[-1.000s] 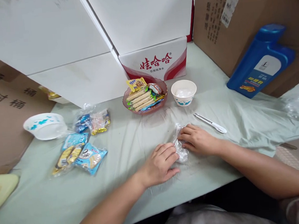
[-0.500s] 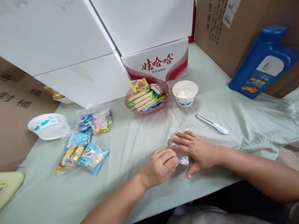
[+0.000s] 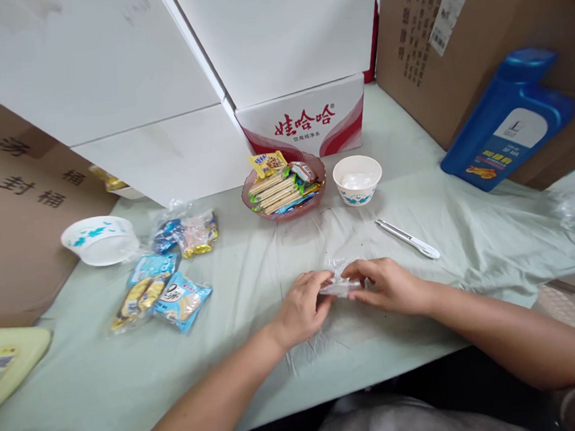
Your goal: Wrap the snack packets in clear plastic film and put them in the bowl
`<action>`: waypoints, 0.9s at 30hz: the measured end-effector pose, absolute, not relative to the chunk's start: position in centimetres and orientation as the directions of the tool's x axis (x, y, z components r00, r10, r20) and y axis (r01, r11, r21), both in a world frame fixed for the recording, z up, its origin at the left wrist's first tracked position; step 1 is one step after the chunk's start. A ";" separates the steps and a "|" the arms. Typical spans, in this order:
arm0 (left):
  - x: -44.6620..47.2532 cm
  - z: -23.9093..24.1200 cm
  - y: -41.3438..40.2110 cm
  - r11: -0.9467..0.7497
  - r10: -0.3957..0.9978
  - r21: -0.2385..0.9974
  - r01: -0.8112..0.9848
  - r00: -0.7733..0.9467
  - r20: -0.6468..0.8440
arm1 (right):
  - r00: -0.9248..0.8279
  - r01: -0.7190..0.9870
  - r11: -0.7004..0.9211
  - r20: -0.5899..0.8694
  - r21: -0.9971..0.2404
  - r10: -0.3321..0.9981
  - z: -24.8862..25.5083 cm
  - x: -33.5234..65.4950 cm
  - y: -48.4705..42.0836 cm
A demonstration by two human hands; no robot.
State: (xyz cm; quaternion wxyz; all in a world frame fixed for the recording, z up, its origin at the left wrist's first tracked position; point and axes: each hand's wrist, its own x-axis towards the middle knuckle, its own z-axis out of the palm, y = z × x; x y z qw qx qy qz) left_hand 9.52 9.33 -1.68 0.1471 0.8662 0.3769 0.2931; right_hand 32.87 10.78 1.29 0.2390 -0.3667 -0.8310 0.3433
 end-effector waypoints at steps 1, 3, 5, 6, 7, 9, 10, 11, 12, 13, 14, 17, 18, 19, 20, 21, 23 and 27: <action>9.6 -1.8 9.3 -0.642 0.765 0.506 0.576 0.521 0.377 | -0.547 0.504 0.441 0.120 -0.742 0.828 1.1 32.7 10.8; 9.8 -2.1 9.4 -0.587 0.805 0.575 0.570 0.488 0.337 | -0.422 0.636 0.356 0.078 -0.685 0.903 0.7 32.4 11.1; 10.0 -2.3 9.5 -0.546 0.828 0.632 0.551 0.472 0.304 | -0.363 0.738 0.326 0.059 -0.591 0.930 0.3 32.0 11.4; 10.0 -2.3 9.6 -0.539 0.831 0.642 0.546 0.468 0.301 | -0.358 0.769 0.327 0.054 -0.549 0.932 0.1 31.9 11.6; 10.1 -2.2 9.7 -0.545 0.828 0.638 0.544 0.468 0.308 | -0.359 0.788 0.332 0.050 -0.518 0.932 -0.1 31.8 11.8; 10.2 -2.1 9.7 -0.582 0.806 0.604 0.544 0.488 0.336 | -0.368 0.805 0.343 0.046 -0.484 0.929 -0.3 31.6 12.0; 10.2 -2.0 9.7 -0.607 0.789 0.577 0.547 0.504 0.352 | -0.373 0.810 0.349 0.044 -0.472 0.927 -0.4 31.5 12.1; 10.2 -1.9 9.7 -0.630 0.772 0.545 0.554 0.521 0.364 | -0.380 0.814 0.355 0.042 -0.459 0.924 -0.5 31.4 12.2; 10.3 -1.8 9.7 -0.647 0.760 0.509 0.567 0.536 0.368 | -0.387 0.818 0.363 0.040 -0.445 0.921 -0.5 31.4 12.3; 10.3 -1.8 9.7 -0.658 0.752 0.471 0.588 0.547 0.367 | -0.393 0.823 0.371 0.040 -0.431 0.919 -0.5 31.4 12.4; 10.4 -1.7 9.6 -0.663 0.749 0.432 0.611 0.554 0.365 | -0.397 0.827 0.380 0.049 -0.415 0.917 -0.5 31.4 12.5; 10.5 -1.7 9.5 -0.652 0.756 0.342 0.677 0.544 0.365 | -0.417 0.813 0.457 0.186 -0.361 0.890 -0.3 31.8 12.6; 10.6 -1.6 9.4 -0.650 0.756 0.320 0.690 0.539 0.372 | -0.438 0.789 0.509 0.266 -0.345 0.859 -0.2 32.0 12.6; 10.6 -1.6 9.4 -0.652 0.751 0.299 0.697 0.541 0.379 | -0.476 0.747 0.578 0.342 -0.330 0.810 -0.2 32.2 12.6; 10.6 -1.6 9.4 -0.661 0.741 0.278 0.697 0.550 0.385 | -0.529 0.688 0.655 0.401 -0.313 0.748 -0.2 32.3 12.5; 10.6 -1.5 9.4 -0.670 0.732 0.258 0.696 0.561 0.388 | -0.588 0.621 0.724 0.433 -0.300 0.684 -0.3 32.4 12.4; 10.6 -1.4 9.3 -0.660 0.739 0.236 0.713 0.559 0.377 | -0.684 0.515 0.804 0.423 -0.299 0.595 -0.6 32.5 12.3; 10.6 -1.4 9.3 -0.566 0.815 0.254 0.784 0.487 0.315 | -0.736 0.492 0.792 0.314 -0.362 0.600 -1.1 32.7 12.5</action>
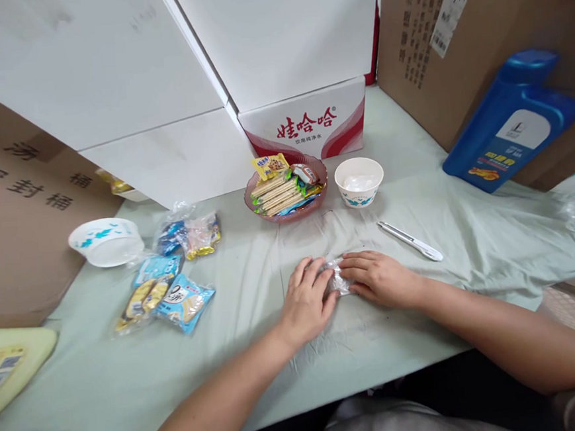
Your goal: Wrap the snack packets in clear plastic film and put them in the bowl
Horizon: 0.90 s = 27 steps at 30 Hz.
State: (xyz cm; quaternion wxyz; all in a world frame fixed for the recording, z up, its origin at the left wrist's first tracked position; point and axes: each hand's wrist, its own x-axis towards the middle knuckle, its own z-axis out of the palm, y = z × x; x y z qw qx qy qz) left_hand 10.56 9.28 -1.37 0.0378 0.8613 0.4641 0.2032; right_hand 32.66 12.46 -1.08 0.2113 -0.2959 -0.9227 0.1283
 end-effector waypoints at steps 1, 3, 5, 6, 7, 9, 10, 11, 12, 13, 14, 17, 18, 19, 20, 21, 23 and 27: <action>10.5 -1.4 9.3 -0.558 0.822 0.261 0.788 0.483 0.301 | -0.741 0.492 0.787 0.296 -0.372 0.603 -1.1 32.7 12.5; 10.5 -1.6 9.3 -0.563 0.822 0.274 0.780 0.492 0.287 | -0.753 0.490 0.788 0.274 -0.373 0.598 -1.2 32.7 12.6; 10.4 -2.0 9.4 -0.571 0.817 0.285 0.770 0.499 0.289 | -0.766 0.486 0.799 0.268 -0.355 0.585 -1.4 32.7 12.4; 10.3 -2.2 9.4 -0.573 0.816 0.291 0.766 0.498 0.294 | -0.771 0.485 0.806 0.270 -0.340 0.577 -1.5 32.6 12.3; 10.2 -2.4 9.5 -0.572 0.816 0.296 0.765 0.494 0.301 | -0.776 0.483 0.814 0.274 -0.323 0.569 -1.6 32.6 12.2; 10.2 -2.6 9.5 -0.562 0.821 0.305 0.768 0.476 0.314 | -0.788 0.473 0.829 0.276 -0.299 0.550 -1.4 32.9 12.4; 10.1 -2.7 9.5 -0.559 0.823 0.307 0.770 0.470 0.318 | -0.787 0.476 0.830 0.279 -0.292 0.550 -0.9 33.1 12.7; 10.1 -2.8 9.5 -0.558 0.824 0.307 0.771 0.470 0.317 | -0.772 0.494 0.822 0.291 -0.285 0.565 -0.2 33.4 13.4; 10.2 -2.8 9.5 -0.559 0.824 0.303 0.772 0.474 0.310 | -0.737 0.531 0.802 0.316 -0.275 0.597 0.7 33.8 14.3; 10.2 -2.8 9.5 -0.560 0.823 0.297 0.773 0.481 0.300 | -0.683 0.588 0.765 0.345 -0.264 0.644 2.0 34.2 15.6; 10.2 -2.8 9.5 -0.563 0.823 0.292 0.773 0.490 0.288 | -0.599 0.664 0.705 0.389 -0.247 0.700 3.3 34.5 17.1; 10.3 -2.6 9.5 -0.560 0.826 0.292 0.775 0.496 0.267 | -0.351 0.878 0.440 0.368 -0.191 0.861 7.4 34.8 22.7; 10.4 -2.5 9.5 -0.561 0.826 0.300 0.772 0.497 0.266 | -0.317 0.921 0.360 0.251 -0.150 0.915 8.3 34.6 24.6; 10.4 -2.4 9.6 -0.561 0.827 0.310 0.768 0.496 0.265 | -0.291 0.949 0.297 0.070 -0.101 0.954 8.9 34.2 26.4; 10.4 -2.3 9.6 -0.560 0.828 0.322 0.764 0.496 0.264 | -0.283 0.956 0.280 -0.018 -0.092 0.959 9.1 33.8 28.0; 10.5 -2.2 9.5 -0.558 0.829 0.335 0.759 0.494 0.261 | -0.280 0.958 0.273 -0.085 -0.088 0.956 9.0 33.4 29.4; 10.6 -2.1 9.3 -0.547 0.837 0.360 0.756 0.486 0.252 | -0.294 0.954 0.281 -0.150 -0.106 0.944 8.1 32.4 31.5; 10.4 -2.3 9.3 -0.542 0.841 0.423 0.726 0.476 0.258 | -0.342 0.922 0.335 -0.002 -0.195 0.940 5.7 31.2 33.4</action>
